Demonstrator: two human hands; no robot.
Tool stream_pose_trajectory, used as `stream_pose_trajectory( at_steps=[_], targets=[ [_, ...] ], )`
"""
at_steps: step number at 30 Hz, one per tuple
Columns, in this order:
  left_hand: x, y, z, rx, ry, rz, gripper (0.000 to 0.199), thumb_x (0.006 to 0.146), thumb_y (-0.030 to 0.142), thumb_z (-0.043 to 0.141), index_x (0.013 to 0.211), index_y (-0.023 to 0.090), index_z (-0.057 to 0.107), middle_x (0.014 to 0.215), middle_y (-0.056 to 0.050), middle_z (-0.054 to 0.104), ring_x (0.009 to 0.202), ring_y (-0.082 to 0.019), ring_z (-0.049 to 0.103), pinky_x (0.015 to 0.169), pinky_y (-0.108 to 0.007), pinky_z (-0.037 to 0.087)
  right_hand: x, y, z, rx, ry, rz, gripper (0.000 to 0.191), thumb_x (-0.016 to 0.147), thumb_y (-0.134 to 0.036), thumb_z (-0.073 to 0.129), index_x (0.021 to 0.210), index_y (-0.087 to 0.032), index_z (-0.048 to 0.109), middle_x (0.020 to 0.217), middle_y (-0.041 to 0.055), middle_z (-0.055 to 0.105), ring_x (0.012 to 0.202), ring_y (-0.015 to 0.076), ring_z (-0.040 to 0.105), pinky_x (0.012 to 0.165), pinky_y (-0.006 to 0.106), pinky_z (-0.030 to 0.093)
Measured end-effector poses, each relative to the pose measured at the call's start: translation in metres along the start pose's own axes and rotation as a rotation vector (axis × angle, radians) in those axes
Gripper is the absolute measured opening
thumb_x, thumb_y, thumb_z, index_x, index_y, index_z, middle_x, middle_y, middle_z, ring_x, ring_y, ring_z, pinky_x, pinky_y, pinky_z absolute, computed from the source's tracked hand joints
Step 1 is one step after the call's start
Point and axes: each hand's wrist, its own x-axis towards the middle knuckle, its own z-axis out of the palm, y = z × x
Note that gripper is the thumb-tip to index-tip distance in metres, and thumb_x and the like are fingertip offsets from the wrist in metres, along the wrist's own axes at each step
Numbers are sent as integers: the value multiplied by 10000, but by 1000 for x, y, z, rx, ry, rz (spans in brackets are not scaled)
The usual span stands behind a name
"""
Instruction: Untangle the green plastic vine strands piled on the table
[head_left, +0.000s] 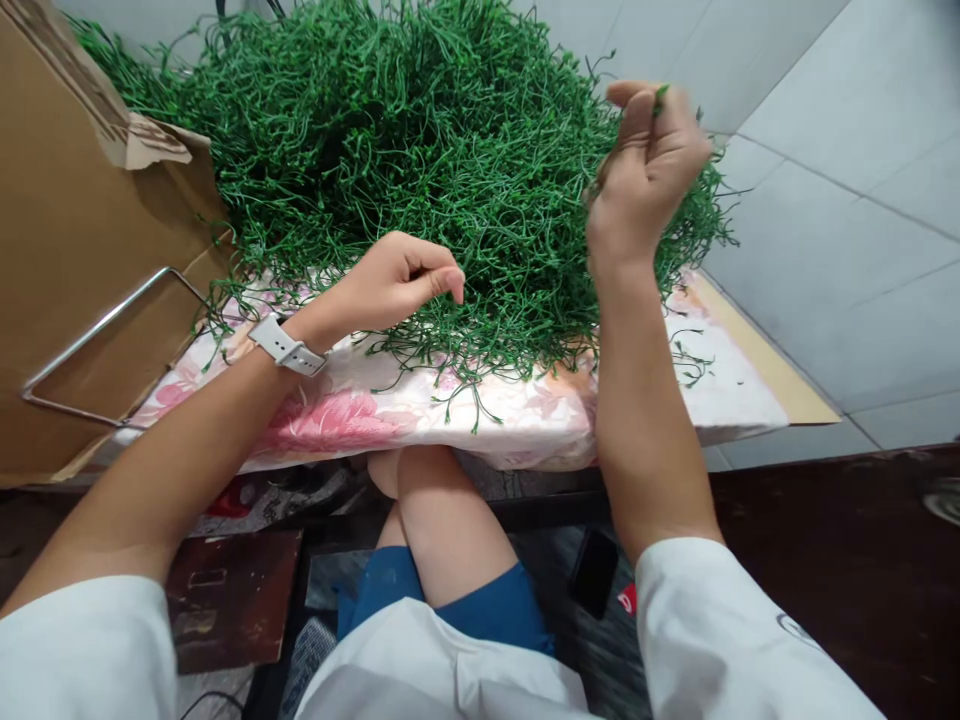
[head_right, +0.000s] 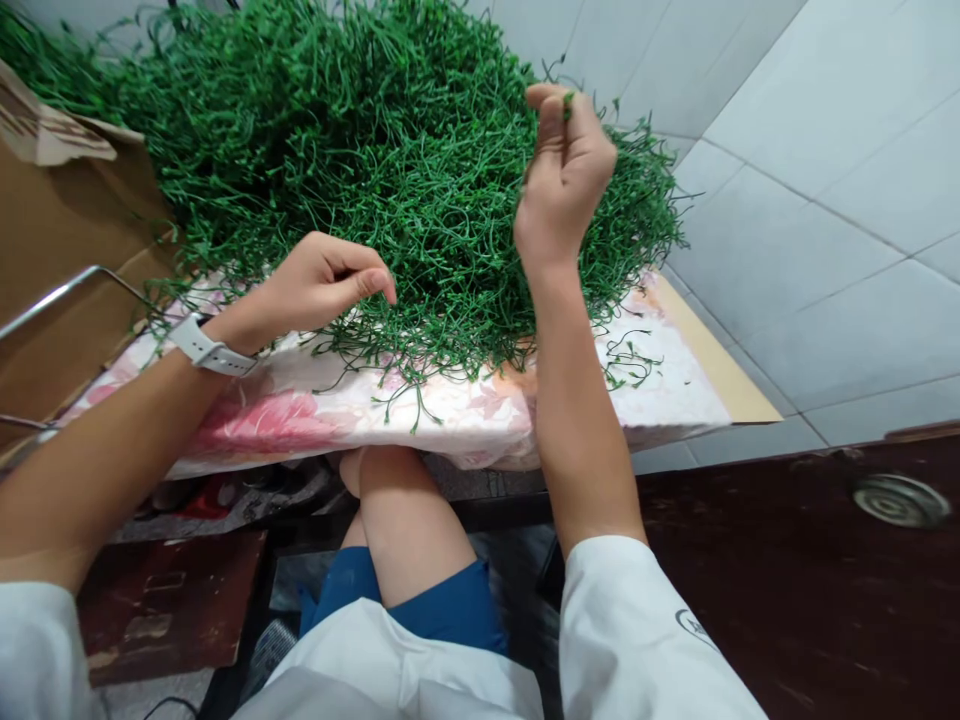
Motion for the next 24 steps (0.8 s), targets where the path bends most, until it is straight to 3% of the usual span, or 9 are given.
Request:
stream_pose_trajectory(
  at_steps=[3,6,9,12,16,21,24],
  targets=[
    [2,-12,1,10,157,-71,260,885,420,724,1000,187,738,469,91,332,474,-98,253,507,-291,226,-6,0,7,-22,9,-34,530,841,-808,643,1031,-315,692,555,-3,510,624,216,597,518,324,437],
    [3,-13,1,23,209,-133,449,813,376,808,1193,176,677,484,132,253,466,-92,225,498,-279,197,-7,11,18,-13,72,-114,552,842,-835,608,1025,-320,686,516,-20,458,562,197,528,509,325,407],
    [2,-5,1,46,189,-149,321,811,351,781,1073,184,702,488,123,248,472,-93,224,502,-281,179,-1,26,25,15,219,-196,590,859,-872,526,1030,-324,663,496,-47,372,492,162,384,498,319,374],
    [2,2,2,52,166,-148,178,844,346,693,926,192,730,477,98,277,479,-102,216,509,-296,181,4,34,30,17,213,-220,615,867,-889,481,1021,-318,653,509,-60,335,474,143,311,481,307,346],
    [3,1,3,68,197,-141,146,801,307,669,861,192,737,492,73,305,501,-114,250,521,-312,201,3,36,35,-5,157,-267,610,881,-878,476,1027,-313,654,537,-54,361,472,134,343,473,295,342],
    [4,-5,-1,80,260,-129,205,665,131,630,858,195,659,533,73,298,517,-101,270,517,-291,214,5,43,34,-71,159,-285,624,898,-874,440,1052,-315,671,563,-29,429,494,152,451,480,302,374],
    [6,-7,-5,-1,259,-137,86,703,138,586,767,195,588,536,56,349,504,-94,297,511,-285,220,8,49,32,-64,164,-292,606,906,-856,458,1055,-313,681,571,-17,472,508,159,494,479,305,387]
  ],
)
